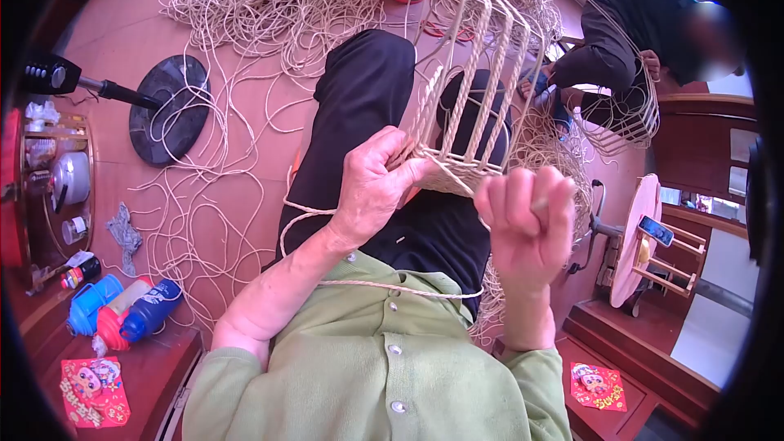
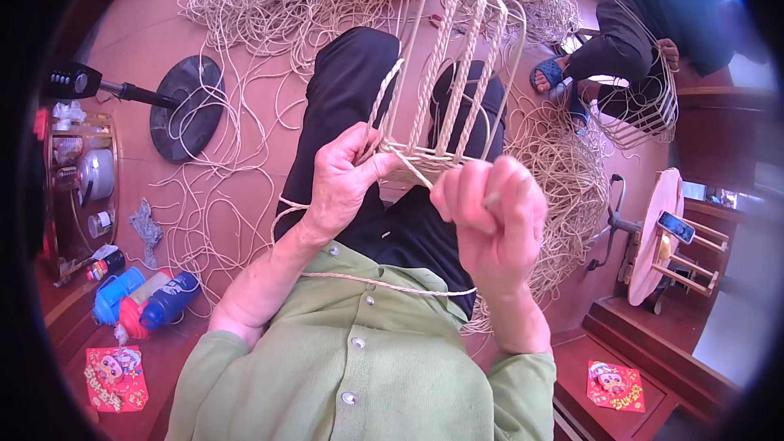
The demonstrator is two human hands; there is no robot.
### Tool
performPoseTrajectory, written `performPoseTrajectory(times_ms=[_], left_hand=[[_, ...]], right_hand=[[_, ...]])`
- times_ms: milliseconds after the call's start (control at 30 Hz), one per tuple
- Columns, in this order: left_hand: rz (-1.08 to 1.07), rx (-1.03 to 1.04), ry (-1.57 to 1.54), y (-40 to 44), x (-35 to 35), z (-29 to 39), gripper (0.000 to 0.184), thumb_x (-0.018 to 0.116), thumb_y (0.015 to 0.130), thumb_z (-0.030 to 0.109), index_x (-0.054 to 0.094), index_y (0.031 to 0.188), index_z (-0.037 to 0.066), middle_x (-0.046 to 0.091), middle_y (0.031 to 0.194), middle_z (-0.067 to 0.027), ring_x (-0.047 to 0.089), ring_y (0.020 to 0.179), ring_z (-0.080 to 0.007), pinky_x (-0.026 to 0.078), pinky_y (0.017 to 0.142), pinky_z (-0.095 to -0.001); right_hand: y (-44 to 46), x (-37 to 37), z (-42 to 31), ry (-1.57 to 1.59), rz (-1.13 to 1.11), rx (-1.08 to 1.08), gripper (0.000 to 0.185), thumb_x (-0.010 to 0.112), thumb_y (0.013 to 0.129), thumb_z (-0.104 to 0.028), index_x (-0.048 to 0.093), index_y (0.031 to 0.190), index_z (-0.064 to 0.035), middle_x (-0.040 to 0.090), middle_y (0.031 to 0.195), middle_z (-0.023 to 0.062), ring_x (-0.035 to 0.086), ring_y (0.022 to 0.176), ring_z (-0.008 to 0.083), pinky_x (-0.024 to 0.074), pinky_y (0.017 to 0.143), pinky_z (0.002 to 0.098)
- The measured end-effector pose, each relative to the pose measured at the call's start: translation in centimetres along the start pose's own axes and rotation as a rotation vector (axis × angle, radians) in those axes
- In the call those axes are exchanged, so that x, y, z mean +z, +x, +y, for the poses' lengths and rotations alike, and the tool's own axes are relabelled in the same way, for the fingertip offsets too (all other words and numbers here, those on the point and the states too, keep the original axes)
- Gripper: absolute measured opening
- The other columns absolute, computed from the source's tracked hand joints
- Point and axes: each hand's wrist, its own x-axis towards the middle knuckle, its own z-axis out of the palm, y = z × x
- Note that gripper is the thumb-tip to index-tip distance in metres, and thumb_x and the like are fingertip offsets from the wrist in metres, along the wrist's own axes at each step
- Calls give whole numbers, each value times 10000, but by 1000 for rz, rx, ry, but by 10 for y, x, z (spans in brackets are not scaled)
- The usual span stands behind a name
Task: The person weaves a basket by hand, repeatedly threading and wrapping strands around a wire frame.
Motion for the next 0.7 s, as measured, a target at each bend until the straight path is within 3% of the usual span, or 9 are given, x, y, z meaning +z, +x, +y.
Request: performPoseTrajectory(times_ms=[67,100,167,267,400,433,500,633,700], left_hand=[[-58,30,77,-5,-5,6,206,784,841,84,616,861,-33,478,715,17,454,687,-45,404,576,-250],[-74,64,126,-5,-7,3,186,770,857,82,616,867,-21,500,742,28,452,692,-36,396,588,-235],[-99,148,216,1,-9,-3,147,742,890,77,617,879,2,545,798,49,447,704,-18,380,613,-203],[-67,25,-40,7,-6,3,125,724,902,72,615,889,12,542,799,51,459,716,-21,387,630,-195],[-63,112,225,22,-7,4,94,660,956,107,633,932,20,557,784,60,486,739,-20,406,667,-184],[24,156,122,38,-1,0,164,665,931,119,611,809,24,507,655,57,433,617,-11,350,526,-246],[44,50,-68,72,5,4,176,665,932,156,634,815,29,510,655,56,420,598,-20,344,533,-240],[28,46,12,63,-10,-3,177,643,963,197,655,873,45,543,693,61,410,585,-10,337,530,-224],[92,-15,2,43,-27,-1,206,624,988,247,652,920,55,544,720,60,385,576,-4,322,527,-203]], right_hand=[[-4,-7,-5,-117,-56,-49,425,399,1086,-325,353,716,-120,354,572,-24,299,510,112,331,540,307],[-4,-24,-3,-132,32,-14,409,385,1094,-292,365,723,-121,347,581,-22,313,521,109,340,541,308],[1,-41,3,136,191,122,405,378,1098,-287,374,729,-121,335,588,-21,326,530,104,359,544,309],[10,-44,5,-13,17,-69,399,366,1101,-277,374,734,-121,326,595,-30,324,532,95,373,556,308],[36,-52,4,-38,102,-40,415,358,1104,-296,351,717,-144,292,605,-51,276,548,89,361,591,304],[49,-56,6,-68,129,-44,426,364,1103,-301,348,707,-144,291,607,-50,280,559,89,367,608,311],[78,-62,5,125,82,-4,422,426,1087,-285,385,703,-116,376,608,-23,389,542,116,453,611,336],[42,-32,8,-359,27,-129,365,496,1034,-175,530,700,-32,581,693,44,601,693,156,508,718,316],[6,-34,14,-574,-203,-167,280,606,937,-112,568,681,-4,669,926,140,654,897,221,524,843,358]])
